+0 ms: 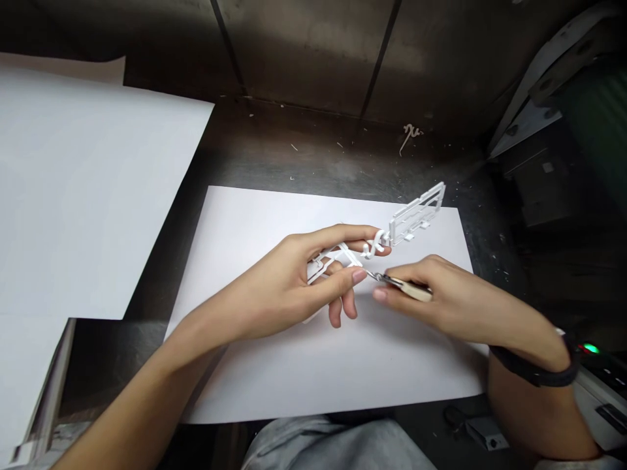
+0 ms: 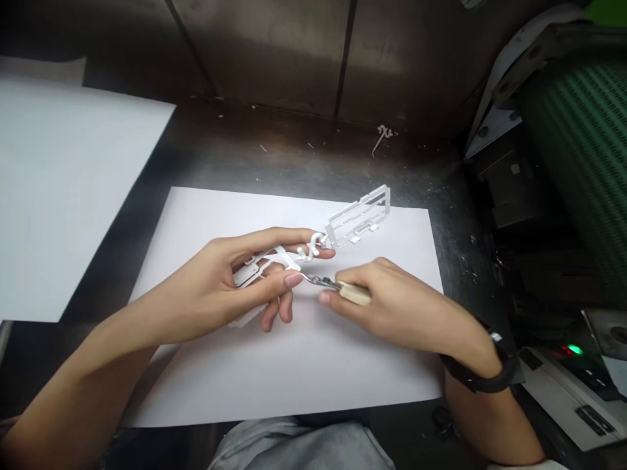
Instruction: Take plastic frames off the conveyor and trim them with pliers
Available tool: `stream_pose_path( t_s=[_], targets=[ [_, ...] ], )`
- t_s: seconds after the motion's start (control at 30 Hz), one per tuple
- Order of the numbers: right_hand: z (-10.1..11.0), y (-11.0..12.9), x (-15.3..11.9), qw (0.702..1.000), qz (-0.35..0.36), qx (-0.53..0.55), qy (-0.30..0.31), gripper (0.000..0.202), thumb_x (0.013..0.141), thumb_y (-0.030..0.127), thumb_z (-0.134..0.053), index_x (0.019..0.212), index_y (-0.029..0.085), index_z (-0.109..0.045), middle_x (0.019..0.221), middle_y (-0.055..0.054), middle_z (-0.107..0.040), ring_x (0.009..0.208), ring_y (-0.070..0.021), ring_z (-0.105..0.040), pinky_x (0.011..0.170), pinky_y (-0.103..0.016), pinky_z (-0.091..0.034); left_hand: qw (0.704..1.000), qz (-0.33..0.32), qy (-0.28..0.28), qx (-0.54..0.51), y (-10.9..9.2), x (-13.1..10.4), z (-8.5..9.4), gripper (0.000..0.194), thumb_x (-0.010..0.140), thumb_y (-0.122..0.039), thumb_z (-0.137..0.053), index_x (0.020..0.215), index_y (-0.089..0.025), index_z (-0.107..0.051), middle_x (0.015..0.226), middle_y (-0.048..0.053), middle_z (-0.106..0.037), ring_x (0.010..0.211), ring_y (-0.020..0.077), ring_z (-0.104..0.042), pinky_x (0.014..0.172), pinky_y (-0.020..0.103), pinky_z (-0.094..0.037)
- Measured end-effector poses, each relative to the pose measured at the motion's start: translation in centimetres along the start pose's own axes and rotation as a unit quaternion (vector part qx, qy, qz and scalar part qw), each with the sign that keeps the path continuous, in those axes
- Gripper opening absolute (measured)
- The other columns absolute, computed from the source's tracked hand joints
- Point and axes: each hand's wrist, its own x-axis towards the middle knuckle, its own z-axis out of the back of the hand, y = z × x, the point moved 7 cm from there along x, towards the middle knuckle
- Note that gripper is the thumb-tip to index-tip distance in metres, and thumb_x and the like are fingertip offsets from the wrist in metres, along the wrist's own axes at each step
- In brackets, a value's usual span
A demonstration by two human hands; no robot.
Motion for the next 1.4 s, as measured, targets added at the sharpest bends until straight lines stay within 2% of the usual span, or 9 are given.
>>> stream_pose_path(
  t_s=[0.07, 0.2, 0.27, 0.43, 0.5, 0.63, 0.7, 0.93, 1.4],
  targets=[
    [1.3, 0.3, -1.4, 1.000, 0.020, 0.011, 0.008, 0.058, 0.114, 0.054, -0.072, 0.074, 0.018, -0.050, 0.069, 0.003, -0.043, 0.063, -0.0136, -0.038, 0.058, -0.028, -0.031, 1.000, 0.004, -0.006, -0.001, -0.2, -0.1, 0.2, 0.047, 0.112, -0.038, -0.072, 0.156, -0.027, -0.062, 0.077, -0.003, -0.077, 0.065, 0.0154, -0.075, 0.067, 0.023, -0.059],
    [6.5, 1.2, -3.4, 0.956, 0.101, 0.047, -0.273, 0.020, 0.113, 0.046, -0.078, 0.111, 0.026, -0.078, 0.088, 0.000, -0.060, 0.073, -0.0179, -0.050, 0.067, -0.030, -0.039, 1.000, 0.011, -0.005, 0.022, -0.1, -0.3, 0.5, 0.038, 0.113, -0.045, -0.069, 0.148, -0.030, -0.068, 0.076, -0.002, -0.077, 0.059, 0.0161, -0.070, 0.063, 0.026, -0.056],
    [6.8, 1.3, -3.3, 0.938, 0.114, 0.012, -0.328, 0.025, 0.112, 0.042, -0.080, 0.135, 0.030, -0.077, 0.100, -0.002, -0.066, 0.079, -0.0193, -0.054, 0.071, -0.031, -0.042, 0.999, 0.004, -0.002, 0.033, -0.1, -0.5, 0.5, 0.036, 0.114, -0.049, -0.065, 0.144, -0.032, -0.070, 0.075, -0.001, -0.076, 0.059, 0.0174, -0.069, 0.061, 0.028, -0.055],
    [5.3, 0.9, -1.0, 0.958, 0.118, -0.004, -0.260, 0.024, 0.115, 0.046, -0.076, 0.113, 0.023, -0.080, 0.101, -0.005, -0.071, 0.087, -0.0233, -0.060, 0.076, -0.035, -0.042, 0.999, -0.009, -0.011, 0.043, -0.5, -0.3, 0.6, 0.031, 0.114, -0.048, -0.065, 0.138, -0.030, -0.072, 0.071, 0.000, -0.072, 0.056, 0.0176, -0.065, 0.058, 0.028, -0.052],
    [5.5, 0.4, -0.7, 0.960, 0.096, 0.033, -0.261, 0.025, 0.113, 0.045, -0.078, 0.106, 0.022, -0.080, 0.092, -0.003, -0.068, 0.082, -0.0213, -0.056, 0.073, -0.033, -0.039, 0.996, -0.030, -0.074, 0.034, -0.9, -0.1, 1.2, 0.034, 0.112, -0.045, -0.068, 0.142, -0.029, -0.068, 0.075, 0.000, -0.073, 0.055, 0.0165, -0.064, 0.057, 0.027, -0.051],
    [5.7, -0.7, 0.1, 0.940, 0.065, 0.177, -0.283, 0.026, 0.107, 0.040, -0.084, 0.093, 0.020, -0.077, 0.081, 0.000, -0.061, 0.074, -0.0173, -0.051, 0.067, -0.031, -0.035, 0.966, -0.060, -0.252, -0.027, -1.2, -0.2, 3.0, 0.033, 0.107, -0.041, -0.075, 0.136, -0.026, -0.069, 0.122, 0.006, -0.078, 0.065, 0.0134, -0.069, 0.062, 0.026, -0.055],
    [5.1, -1.0, 0.9, 0.927, 0.065, 0.267, -0.256, 0.034, 0.107, 0.041, -0.084, 0.085, 0.018, -0.072, 0.074, 0.000, -0.058, 0.071, -0.0164, -0.049, 0.065, -0.030, -0.035, 0.952, -0.042, -0.286, -0.098, -0.7, -0.1, 3.2, 0.031, 0.105, -0.039, -0.078, 0.132, -0.025, -0.070, 0.135, 0.006, -0.076, 0.077, 0.0147, -0.074, 0.067, 0.024, -0.059],
    [3.2, -1.1, 2.0, 0.896, 0.064, 0.405, -0.173, 0.042, 0.110, 0.048, -0.082, 0.086, 0.016, -0.072, 0.075, -0.003, -0.065, 0.064, -0.0149, -0.052, 0.063, -0.027, -0.040, 0.921, -0.020, -0.243, -0.305, -0.3, 0.5, 1.8, 0.038, 0.118, -0.045, -0.051, 0.138, -0.022, -0.072, 0.147, 0.012, -0.074, 0.127, 0.0280, -0.076, 0.098, 0.037, -0.069],
    [2.8, -0.9, 2.0, 0.879, 0.059, 0.451, -0.142, 0.043, 0.115, 0.040, -0.076, 0.079, 0.018, -0.066, 0.075, -0.003, -0.055, 0.070, -0.0177, -0.049, 0.069, -0.029, -0.042, 0.931, -0.027, -0.180, -0.317, -0.9, 0.3, 1.1, 0.053, 0.117, -0.061, -0.049, 0.138, -0.019, -0.074, 0.156, 0.013, -0.069, 0.134, 0.0337, -0.074, 0.111, 0.045, -0.065]
  ],
)
